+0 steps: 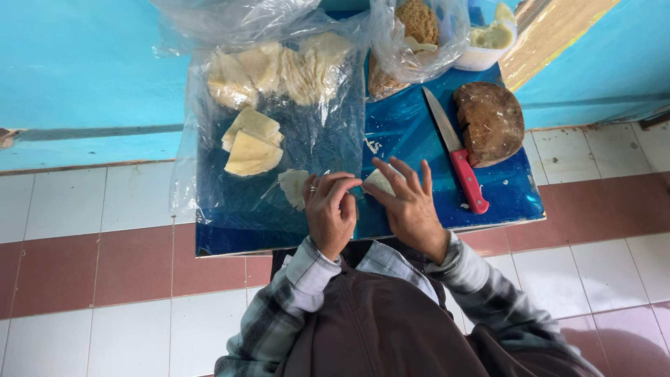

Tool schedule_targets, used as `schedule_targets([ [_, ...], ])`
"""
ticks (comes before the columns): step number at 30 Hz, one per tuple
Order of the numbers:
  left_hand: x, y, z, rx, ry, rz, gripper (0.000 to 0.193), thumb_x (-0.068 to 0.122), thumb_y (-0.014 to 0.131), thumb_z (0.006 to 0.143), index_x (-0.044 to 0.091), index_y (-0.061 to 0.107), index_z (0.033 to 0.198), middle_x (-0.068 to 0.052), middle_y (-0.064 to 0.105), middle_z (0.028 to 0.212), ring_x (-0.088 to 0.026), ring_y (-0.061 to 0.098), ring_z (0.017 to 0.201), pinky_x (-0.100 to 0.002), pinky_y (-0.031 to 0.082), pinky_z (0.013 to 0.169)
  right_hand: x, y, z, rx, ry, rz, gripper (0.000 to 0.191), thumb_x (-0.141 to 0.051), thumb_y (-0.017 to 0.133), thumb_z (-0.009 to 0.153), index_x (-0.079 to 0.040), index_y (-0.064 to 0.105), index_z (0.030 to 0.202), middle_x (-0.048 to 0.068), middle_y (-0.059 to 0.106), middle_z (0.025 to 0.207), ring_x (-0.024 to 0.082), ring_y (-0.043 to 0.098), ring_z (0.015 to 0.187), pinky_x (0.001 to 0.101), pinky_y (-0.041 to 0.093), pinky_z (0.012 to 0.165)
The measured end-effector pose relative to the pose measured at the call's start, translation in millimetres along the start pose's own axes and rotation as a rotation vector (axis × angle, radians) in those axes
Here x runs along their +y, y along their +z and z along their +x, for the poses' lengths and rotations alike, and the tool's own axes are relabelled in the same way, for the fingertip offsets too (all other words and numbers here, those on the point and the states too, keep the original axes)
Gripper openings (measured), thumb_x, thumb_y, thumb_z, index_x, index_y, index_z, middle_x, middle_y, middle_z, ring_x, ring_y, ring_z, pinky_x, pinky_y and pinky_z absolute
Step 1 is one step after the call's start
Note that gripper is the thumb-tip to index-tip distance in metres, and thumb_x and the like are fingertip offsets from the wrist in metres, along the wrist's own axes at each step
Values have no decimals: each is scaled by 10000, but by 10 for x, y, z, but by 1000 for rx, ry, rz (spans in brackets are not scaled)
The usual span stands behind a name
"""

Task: The person takes small square dough wrappers from a plastic-covered board, spoons brown filling from a bag onto each wrapper, and folds and pinches the dough closed into stuffed pastries, setting finished pieces aside. The person repeats this folding cycle for several wrappers throughout the clip.

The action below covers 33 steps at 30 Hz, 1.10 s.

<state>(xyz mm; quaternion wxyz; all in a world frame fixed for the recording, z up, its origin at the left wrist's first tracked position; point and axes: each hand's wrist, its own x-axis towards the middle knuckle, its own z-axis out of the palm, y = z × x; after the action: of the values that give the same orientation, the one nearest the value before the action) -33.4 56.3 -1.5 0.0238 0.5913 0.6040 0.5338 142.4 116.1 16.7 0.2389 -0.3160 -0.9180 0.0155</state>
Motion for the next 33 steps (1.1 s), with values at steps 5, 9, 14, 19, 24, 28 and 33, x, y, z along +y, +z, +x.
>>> schedule_targets([
  [5, -3, 0, 1, -81, 69, 101, 236, 18, 682, 859, 166, 720, 1039, 14, 676, 1136, -239, 645, 1070, -531, 335, 1161, -77, -14, -97, -23, -13, -243, 560, -24, 640, 824, -286, 732, 1311, 34, 468, 1589, 299, 386, 1473, 659, 159, 1212],
  [9, 8, 38, 0, -164, 127, 227, 213, 84, 729, 833, 165, 733, 1030, -4, 653, 1169, -244, 607, 1123, -610, 253, 1193, 90, -177, -39, -11, -124, -271, 445, -71, 680, 831, -289, 768, 1208, 26, 481, 1587, 290, 404, 1466, 653, 168, 1222],
  [14, 18, 81, -15, -253, 271, 256, 256, 105, 739, 807, 115, 759, 1062, -63, 597, 1252, -256, 557, 1186, -694, 194, 1188, 167, -190, 53, 35, -8, -63, 284, -40, 700, 755, -211, 792, 962, 57, 541, 1522, 311, 460, 1419, 626, 235, 1207],
  [19, -19, 112, -27, -300, 283, 250, 131, 99, 740, 800, 106, 743, 931, -68, 603, 1248, -255, 563, 1199, -722, 187, 1188, 302, -207, 45, 113, 79, -110, 193, -3, 698, 727, -189, 728, 766, 62, 624, 1423, 308, 526, 1355, 584, 309, 1163],
  [24, -29, 113, -30, -260, 270, 217, 138, 81, 718, 807, 99, 740, 943, -61, 627, 1239, -247, 573, 1172, -705, 190, 1204, 1112, -542, 554, 293, 104, -102, 156, -30, 700, 903, -138, 752, 1003, 54, 717, 1270, 318, 593, 1125, 492, 452, 926],
  [28, -7, 85, -18, -240, 262, 167, 164, 71, 707, 806, 85, 740, 966, -72, 636, 1241, -252, 581, 1176, -679, 191, 1209, 1834, -435, 1544, 326, 78, -206, 119, -155, 704, 1001, -135, 800, 1067, 72, 735, 1078, 308, 634, 1042, 475, 460, 884],
  [33, 16, 51, -40, -264, 286, 154, 125, 89, 708, 835, 90, 720, 960, -73, 651, 1213, -249, 593, 1195, -665, 200, 1211, 2337, 54, 2109, -124, 341, -460, 313, -458, 834, 813, -147, 820, 777, 104, 724, 864, 332, 620, 913, 487, 437, 790],
])
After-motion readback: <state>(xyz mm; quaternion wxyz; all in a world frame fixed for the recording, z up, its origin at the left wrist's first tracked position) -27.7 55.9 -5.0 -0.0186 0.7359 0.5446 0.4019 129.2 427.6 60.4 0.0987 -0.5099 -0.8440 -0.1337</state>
